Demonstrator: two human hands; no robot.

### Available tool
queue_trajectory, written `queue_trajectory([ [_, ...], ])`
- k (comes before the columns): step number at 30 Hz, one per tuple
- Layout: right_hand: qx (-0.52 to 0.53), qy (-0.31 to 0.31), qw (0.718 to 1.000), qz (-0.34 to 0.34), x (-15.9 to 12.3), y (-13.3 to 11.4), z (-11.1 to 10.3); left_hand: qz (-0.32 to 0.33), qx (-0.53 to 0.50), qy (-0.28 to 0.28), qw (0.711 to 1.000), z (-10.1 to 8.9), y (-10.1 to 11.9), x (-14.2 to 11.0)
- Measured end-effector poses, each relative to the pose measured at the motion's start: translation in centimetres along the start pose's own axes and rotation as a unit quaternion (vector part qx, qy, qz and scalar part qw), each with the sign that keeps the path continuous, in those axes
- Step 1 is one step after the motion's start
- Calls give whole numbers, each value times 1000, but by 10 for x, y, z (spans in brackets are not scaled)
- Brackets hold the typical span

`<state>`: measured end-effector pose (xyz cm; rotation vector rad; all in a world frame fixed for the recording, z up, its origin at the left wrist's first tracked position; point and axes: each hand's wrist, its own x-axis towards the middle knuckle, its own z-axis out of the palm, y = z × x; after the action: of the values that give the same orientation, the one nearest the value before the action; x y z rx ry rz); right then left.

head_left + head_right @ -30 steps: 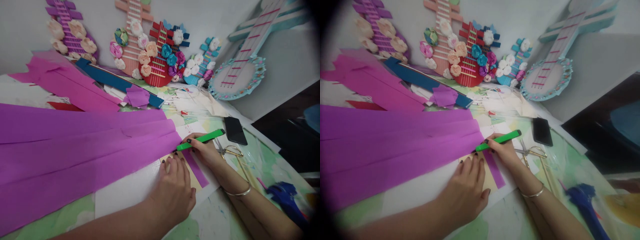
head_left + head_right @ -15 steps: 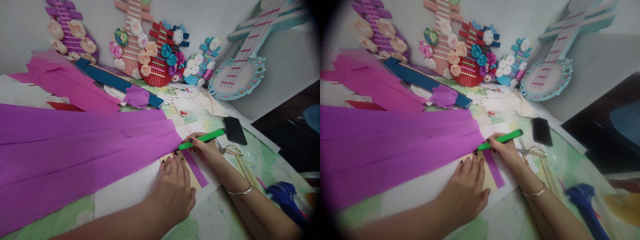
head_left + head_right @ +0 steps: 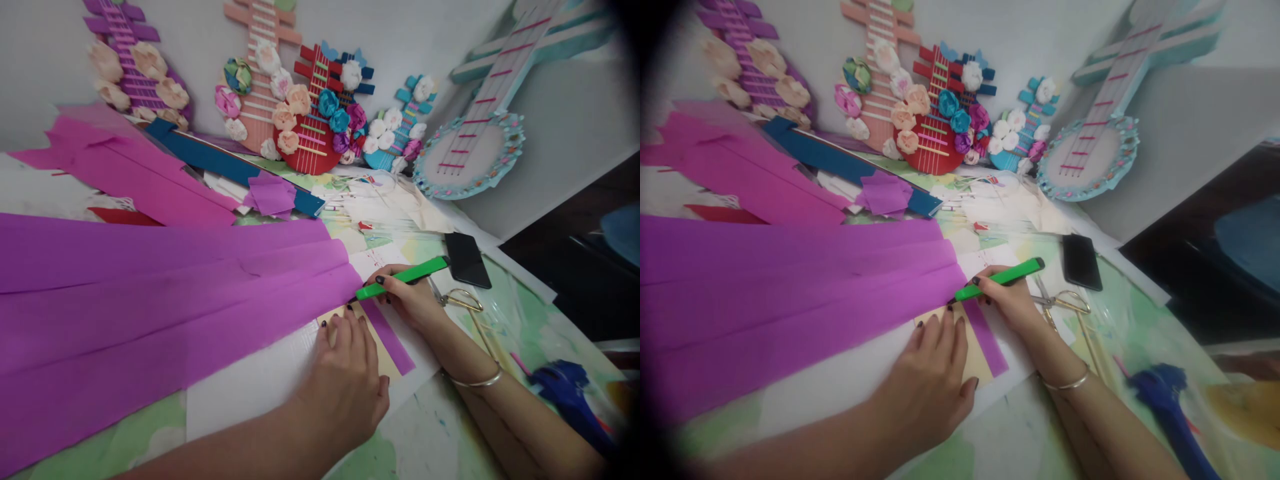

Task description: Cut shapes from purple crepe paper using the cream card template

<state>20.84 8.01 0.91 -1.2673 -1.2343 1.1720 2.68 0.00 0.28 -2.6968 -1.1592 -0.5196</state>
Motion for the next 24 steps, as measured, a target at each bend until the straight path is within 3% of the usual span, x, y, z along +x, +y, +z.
queue_trajectory([
  [24, 38, 3, 999, 0, 2, 2, -6, -3, -4, 4, 1000, 1, 1, 0],
])
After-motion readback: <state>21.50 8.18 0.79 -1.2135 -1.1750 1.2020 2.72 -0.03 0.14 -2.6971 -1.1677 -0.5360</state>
